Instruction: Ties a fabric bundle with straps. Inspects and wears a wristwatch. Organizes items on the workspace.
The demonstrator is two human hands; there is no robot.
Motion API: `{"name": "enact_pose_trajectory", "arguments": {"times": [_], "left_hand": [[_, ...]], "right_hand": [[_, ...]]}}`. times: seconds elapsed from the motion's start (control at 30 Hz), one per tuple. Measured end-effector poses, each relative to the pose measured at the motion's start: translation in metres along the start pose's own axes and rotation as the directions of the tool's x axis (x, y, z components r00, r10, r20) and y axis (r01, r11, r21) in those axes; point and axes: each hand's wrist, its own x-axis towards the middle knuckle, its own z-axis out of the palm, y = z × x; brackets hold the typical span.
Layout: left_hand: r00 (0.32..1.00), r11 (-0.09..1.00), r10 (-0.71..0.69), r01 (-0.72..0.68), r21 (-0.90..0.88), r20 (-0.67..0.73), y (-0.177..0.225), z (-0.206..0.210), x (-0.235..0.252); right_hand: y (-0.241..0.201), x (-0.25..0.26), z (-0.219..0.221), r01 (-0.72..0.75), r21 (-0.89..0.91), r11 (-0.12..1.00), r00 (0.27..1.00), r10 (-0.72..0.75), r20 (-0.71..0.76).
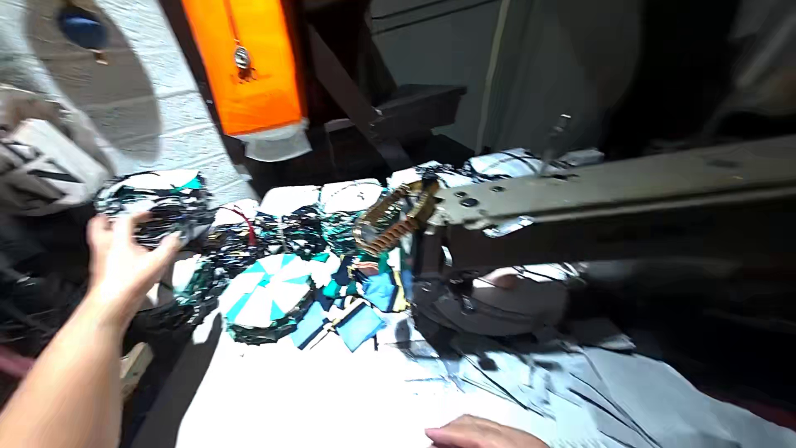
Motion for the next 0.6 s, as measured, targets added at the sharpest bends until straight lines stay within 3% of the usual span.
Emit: {"name": "enact_pose_trajectory", "arguments": {"times": [0.07,0.17,0.33,0.47,0.6], "left_hand": [[0.993,0.994,0.108,-0.108,0.007,-0.047,0.012,-0.005,-0.018],[0.989,0.989,0.144,-0.145,-0.031,-0.025,0.068,-0.015,-0.063],[0.908,0.82,0.417,-0.397,-0.413,-0.044,0.138,0.0,-0.116],[0.8,0.704,0.6,-0.536,-0.467,-0.013,0.193,0.034,-0.12],[0.772,0.685,0.636,-0.575,-0.448,-0.017,0.2,0.073,-0.098]], "right_hand": [[0.003,0.0,0.0,0.024,-0.003,1.0,1.0,-0.024,-0.009],[0.008,-0.004,0.001,0.05,0.017,0.999,0.999,-0.05,-0.019],[0.006,0.0,0.003,0.044,0.002,0.999,0.999,-0.044,-0.015],[0.005,0.0,0.004,0.045,0.008,0.999,0.999,-0.044,-0.025],[0.004,0.0,0.004,0.031,0.024,0.999,0.999,-0.03,-0.04]]}}
